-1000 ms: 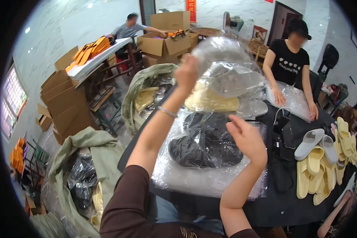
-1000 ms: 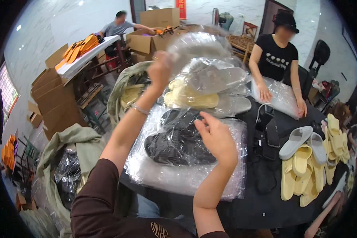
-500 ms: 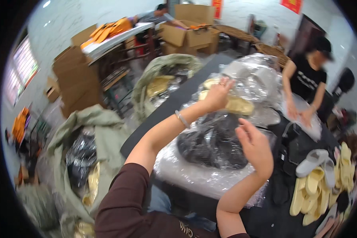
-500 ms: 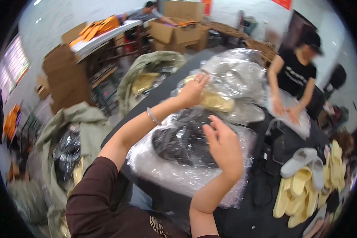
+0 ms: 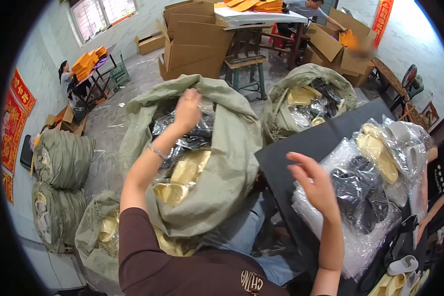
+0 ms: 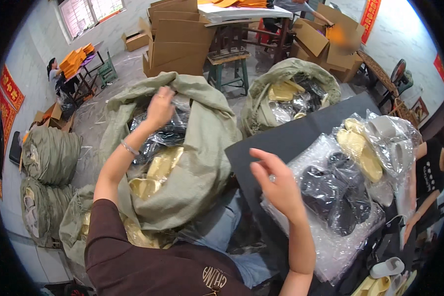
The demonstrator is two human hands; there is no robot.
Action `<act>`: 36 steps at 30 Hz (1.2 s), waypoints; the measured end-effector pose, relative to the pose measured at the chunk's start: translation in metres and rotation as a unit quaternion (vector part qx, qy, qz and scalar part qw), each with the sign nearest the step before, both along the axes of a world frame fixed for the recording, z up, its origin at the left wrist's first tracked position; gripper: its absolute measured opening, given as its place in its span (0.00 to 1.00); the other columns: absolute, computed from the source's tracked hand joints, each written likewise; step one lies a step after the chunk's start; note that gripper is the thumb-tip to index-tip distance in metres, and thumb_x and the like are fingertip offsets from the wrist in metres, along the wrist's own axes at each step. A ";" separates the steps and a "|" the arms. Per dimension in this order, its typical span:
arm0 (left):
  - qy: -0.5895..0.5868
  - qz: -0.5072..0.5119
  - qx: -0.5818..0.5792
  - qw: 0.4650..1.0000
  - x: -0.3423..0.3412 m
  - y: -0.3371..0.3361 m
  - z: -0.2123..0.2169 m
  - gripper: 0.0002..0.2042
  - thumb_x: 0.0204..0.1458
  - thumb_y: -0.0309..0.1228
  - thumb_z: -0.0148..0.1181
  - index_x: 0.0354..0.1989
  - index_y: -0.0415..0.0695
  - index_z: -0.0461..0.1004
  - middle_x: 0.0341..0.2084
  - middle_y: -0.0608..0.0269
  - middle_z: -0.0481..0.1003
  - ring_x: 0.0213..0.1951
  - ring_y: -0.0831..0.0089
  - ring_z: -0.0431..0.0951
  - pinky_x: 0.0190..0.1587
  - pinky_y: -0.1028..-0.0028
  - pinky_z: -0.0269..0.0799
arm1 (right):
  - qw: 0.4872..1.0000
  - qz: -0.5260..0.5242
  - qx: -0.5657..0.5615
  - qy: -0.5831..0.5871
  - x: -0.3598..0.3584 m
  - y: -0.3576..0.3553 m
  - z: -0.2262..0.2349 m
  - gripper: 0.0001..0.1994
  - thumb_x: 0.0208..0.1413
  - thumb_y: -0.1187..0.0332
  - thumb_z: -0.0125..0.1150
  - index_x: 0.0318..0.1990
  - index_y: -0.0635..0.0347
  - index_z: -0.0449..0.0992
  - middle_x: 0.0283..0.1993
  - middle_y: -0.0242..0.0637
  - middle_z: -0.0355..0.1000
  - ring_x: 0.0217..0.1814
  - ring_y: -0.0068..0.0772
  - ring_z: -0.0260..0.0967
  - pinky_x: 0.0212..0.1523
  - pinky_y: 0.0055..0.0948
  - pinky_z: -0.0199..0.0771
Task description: The person retrieves pairs of slippers from large green sacks and wraps them in bubble wrap on a table. They handle multiple pairs of yellow, white, and black slippers, placing them on the wrap and folding the material around them. The wrapped items are then set aside on the table.
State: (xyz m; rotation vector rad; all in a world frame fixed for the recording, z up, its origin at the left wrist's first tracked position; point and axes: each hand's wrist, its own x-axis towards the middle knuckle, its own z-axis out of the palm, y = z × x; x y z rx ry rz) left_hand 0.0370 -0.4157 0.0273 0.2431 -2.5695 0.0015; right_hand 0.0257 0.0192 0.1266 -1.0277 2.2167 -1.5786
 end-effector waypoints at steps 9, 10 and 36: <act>-0.156 0.363 -0.064 0.916 0.065 -0.252 -0.071 0.24 0.49 0.38 0.57 0.55 0.41 0.66 0.56 0.45 0.66 0.62 0.53 0.59 0.63 0.58 0.53 | 0.985 0.018 0.153 -0.075 -0.029 -0.241 -0.149 0.41 0.53 0.45 0.55 0.63 0.71 0.54 0.63 0.63 0.54 0.65 0.53 0.54 0.63 0.41 0.56; -0.091 0.364 0.054 0.925 0.046 -0.249 -0.072 0.21 0.50 0.36 0.55 0.51 0.41 0.68 0.53 0.44 0.68 0.60 0.52 0.63 0.60 0.58 0.56 | 0.978 -0.014 0.191 -0.076 -0.039 -0.253 -0.165 0.44 0.52 0.42 0.55 0.64 0.72 0.51 0.65 0.65 0.50 0.67 0.56 0.50 0.65 0.42 0.53; 0.239 0.421 0.465 0.741 0.402 -0.392 0.096 0.16 0.53 0.37 0.53 0.41 0.36 0.74 0.36 0.54 0.76 0.39 0.61 0.76 0.44 0.65 0.71 | 0.848 0.161 -0.004 -0.505 -0.110 -0.264 -0.091 0.16 0.51 0.75 0.42 0.42 0.72 0.75 0.40 0.46 0.75 0.38 0.39 0.73 0.40 0.39 0.73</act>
